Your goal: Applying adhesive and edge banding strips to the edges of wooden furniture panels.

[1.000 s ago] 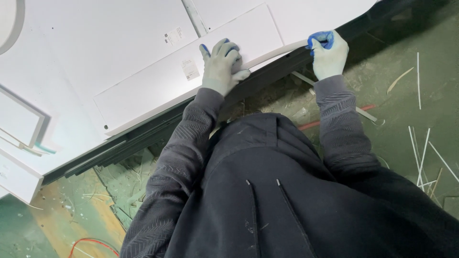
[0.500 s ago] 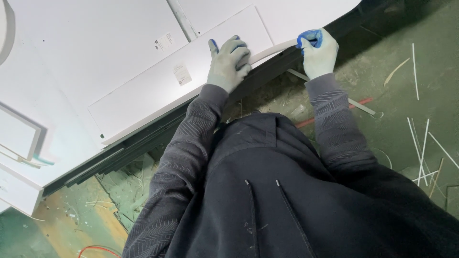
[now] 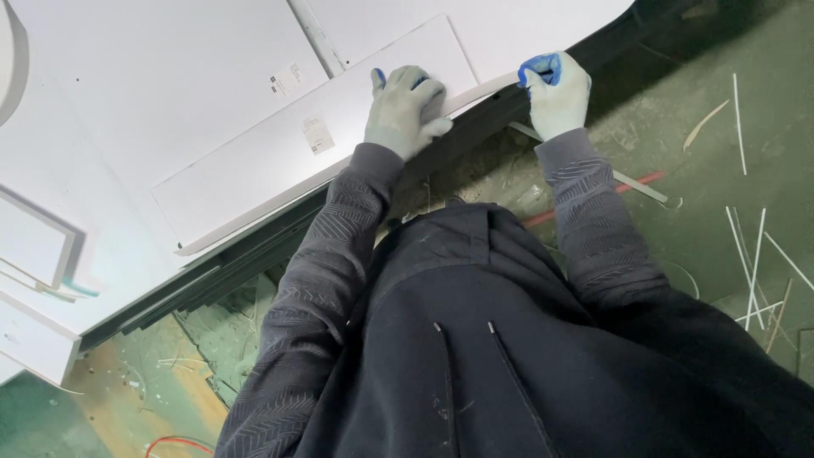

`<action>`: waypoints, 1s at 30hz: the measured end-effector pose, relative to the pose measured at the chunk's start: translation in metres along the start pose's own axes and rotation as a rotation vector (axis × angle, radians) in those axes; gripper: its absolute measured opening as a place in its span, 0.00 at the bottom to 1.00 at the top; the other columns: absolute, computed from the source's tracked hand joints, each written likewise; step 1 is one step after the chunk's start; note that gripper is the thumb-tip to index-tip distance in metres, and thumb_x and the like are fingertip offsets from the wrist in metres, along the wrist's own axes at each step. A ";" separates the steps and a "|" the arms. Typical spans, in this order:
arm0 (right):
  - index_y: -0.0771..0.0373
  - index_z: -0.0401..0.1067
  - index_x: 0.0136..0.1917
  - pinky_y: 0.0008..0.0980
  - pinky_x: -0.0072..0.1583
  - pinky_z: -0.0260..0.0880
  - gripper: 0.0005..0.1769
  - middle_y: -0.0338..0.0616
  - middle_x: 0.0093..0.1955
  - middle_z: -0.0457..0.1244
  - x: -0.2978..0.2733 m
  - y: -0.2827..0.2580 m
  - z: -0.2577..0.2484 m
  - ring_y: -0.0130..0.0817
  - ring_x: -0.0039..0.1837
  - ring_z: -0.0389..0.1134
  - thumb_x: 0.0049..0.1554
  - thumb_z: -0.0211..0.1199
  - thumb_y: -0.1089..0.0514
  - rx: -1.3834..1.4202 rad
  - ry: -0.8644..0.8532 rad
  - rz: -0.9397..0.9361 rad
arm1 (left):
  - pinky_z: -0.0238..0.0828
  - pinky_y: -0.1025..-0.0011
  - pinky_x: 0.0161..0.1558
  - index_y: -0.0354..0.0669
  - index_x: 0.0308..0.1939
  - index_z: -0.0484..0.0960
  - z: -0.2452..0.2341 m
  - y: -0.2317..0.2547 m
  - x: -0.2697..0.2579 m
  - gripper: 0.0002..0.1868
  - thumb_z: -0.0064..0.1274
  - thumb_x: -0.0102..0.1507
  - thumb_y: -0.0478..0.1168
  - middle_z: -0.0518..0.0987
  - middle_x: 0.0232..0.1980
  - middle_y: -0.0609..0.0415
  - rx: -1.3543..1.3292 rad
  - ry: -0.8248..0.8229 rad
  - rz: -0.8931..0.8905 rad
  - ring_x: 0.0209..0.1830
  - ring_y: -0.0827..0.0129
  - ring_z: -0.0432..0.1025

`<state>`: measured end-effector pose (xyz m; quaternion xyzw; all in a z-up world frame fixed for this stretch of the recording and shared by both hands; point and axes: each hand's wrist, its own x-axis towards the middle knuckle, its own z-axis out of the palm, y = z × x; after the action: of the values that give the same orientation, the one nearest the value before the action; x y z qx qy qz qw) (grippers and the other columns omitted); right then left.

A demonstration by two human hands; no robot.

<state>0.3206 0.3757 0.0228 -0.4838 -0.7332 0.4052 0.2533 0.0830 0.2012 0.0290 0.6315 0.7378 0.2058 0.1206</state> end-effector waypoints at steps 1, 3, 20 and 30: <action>0.60 0.84 0.59 0.42 0.69 0.84 0.02 0.46 0.56 0.77 0.000 0.001 0.000 0.38 0.60 0.79 0.73 0.74 0.61 0.007 -0.008 0.006 | 0.57 0.16 0.76 0.52 0.54 0.85 0.005 -0.003 0.000 0.18 0.75 0.64 0.48 0.80 0.57 0.52 0.012 0.036 0.018 0.64 0.48 0.75; 0.60 0.84 0.60 0.43 0.69 0.84 0.03 0.47 0.57 0.77 -0.001 0.004 0.001 0.40 0.61 0.79 0.73 0.74 0.61 0.000 -0.002 -0.006 | 0.54 0.13 0.76 0.53 0.53 0.84 0.016 -0.006 0.002 0.17 0.73 0.63 0.44 0.80 0.56 0.52 0.019 0.060 0.026 0.64 0.49 0.74; 0.62 0.84 0.56 0.40 0.62 0.83 0.01 0.44 0.51 0.77 0.007 0.018 0.005 0.36 0.55 0.79 0.72 0.74 0.66 0.020 0.021 -0.170 | 0.49 0.05 0.76 0.56 0.58 0.84 0.025 0.008 0.008 0.20 0.76 0.66 0.46 0.79 0.59 0.49 0.115 0.101 -0.043 0.69 0.45 0.72; 0.62 0.83 0.56 0.34 0.60 0.86 0.02 0.43 0.50 0.76 0.014 0.016 0.007 0.31 0.49 0.79 0.72 0.72 0.67 0.080 -0.017 -0.096 | 0.50 0.07 0.75 0.51 0.55 0.88 0.017 0.020 0.023 0.33 0.65 0.69 0.75 0.81 0.58 0.47 0.115 0.008 -0.151 0.68 0.45 0.72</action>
<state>0.3172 0.3895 0.0050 -0.4340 -0.7410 0.4256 0.2853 0.1044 0.2289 0.0246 0.5792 0.7943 0.1558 0.0965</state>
